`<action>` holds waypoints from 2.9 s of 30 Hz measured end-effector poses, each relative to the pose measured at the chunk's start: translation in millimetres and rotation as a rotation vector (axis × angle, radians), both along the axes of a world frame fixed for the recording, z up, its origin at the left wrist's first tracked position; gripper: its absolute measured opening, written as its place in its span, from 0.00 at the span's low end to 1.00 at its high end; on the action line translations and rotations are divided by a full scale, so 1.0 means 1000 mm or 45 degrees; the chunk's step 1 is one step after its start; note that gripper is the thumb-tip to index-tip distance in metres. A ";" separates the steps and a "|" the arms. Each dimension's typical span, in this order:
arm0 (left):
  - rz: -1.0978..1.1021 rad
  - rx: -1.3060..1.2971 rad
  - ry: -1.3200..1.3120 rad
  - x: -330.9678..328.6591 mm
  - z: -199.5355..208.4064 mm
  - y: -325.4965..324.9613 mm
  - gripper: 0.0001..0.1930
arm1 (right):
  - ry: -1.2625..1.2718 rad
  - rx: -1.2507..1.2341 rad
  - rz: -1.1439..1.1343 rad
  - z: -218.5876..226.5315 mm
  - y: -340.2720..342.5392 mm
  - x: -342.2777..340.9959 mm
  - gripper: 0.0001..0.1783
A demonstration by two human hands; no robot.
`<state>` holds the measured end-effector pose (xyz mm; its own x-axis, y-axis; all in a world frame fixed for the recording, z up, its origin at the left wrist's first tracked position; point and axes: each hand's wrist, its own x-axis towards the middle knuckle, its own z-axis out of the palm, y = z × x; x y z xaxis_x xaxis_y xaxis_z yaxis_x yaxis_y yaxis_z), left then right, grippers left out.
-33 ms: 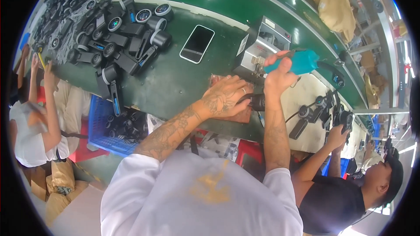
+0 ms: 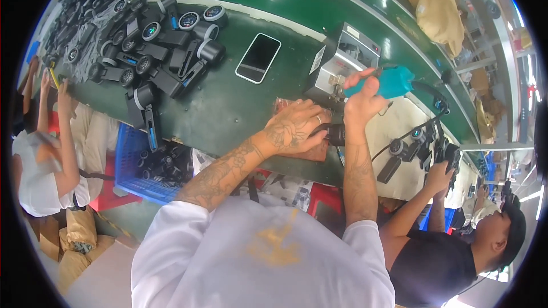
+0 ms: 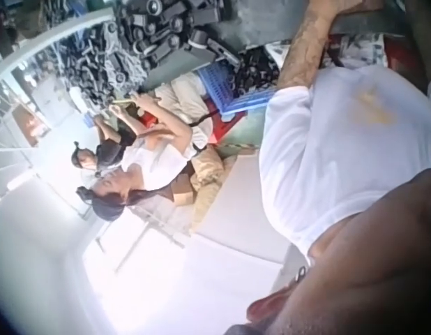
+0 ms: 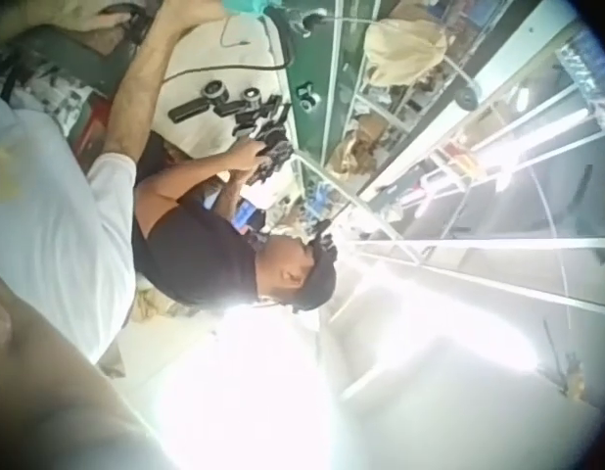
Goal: The person assembles electronic controller components by securing plastic housings and electronic components with screws using an electric screwdriver at a production line station.
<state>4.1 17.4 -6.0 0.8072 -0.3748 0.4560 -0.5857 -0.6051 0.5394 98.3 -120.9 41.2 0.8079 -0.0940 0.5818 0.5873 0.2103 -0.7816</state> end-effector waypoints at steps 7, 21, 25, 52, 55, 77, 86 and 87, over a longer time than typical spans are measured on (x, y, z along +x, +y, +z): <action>0.010 0.020 0.075 -0.001 -0.002 0.003 0.20 | 0.199 -0.043 0.020 0.015 -0.003 -0.018 0.22; -0.048 0.045 0.233 0.002 -0.008 0.000 0.24 | 0.285 -0.017 0.026 0.004 -0.034 -0.082 0.35; -0.031 0.024 0.139 0.002 -0.007 -0.004 0.21 | 0.294 0.001 0.024 -0.006 -0.034 -0.082 0.33; 1.235 -0.045 -0.353 -0.002 0.070 0.231 0.17 | 0.572 0.708 0.137 -0.018 -0.084 -0.188 0.37; 1.282 -0.070 -0.464 0.012 0.061 0.313 0.21 | 0.402 0.319 0.012 -0.013 -0.071 -0.188 0.31; -0.177 -0.086 0.116 0.036 -0.018 -0.240 0.20 | 0.531 0.026 -0.347 0.006 -0.122 -0.241 0.40; -0.178 -0.092 0.319 -0.002 0.025 -0.031 0.13 | 0.515 0.169 -0.132 0.012 -0.093 -0.168 0.48; -0.149 -0.101 0.316 -0.002 0.021 -0.022 0.13 | 0.515 0.157 -0.104 0.013 -0.084 -0.152 0.48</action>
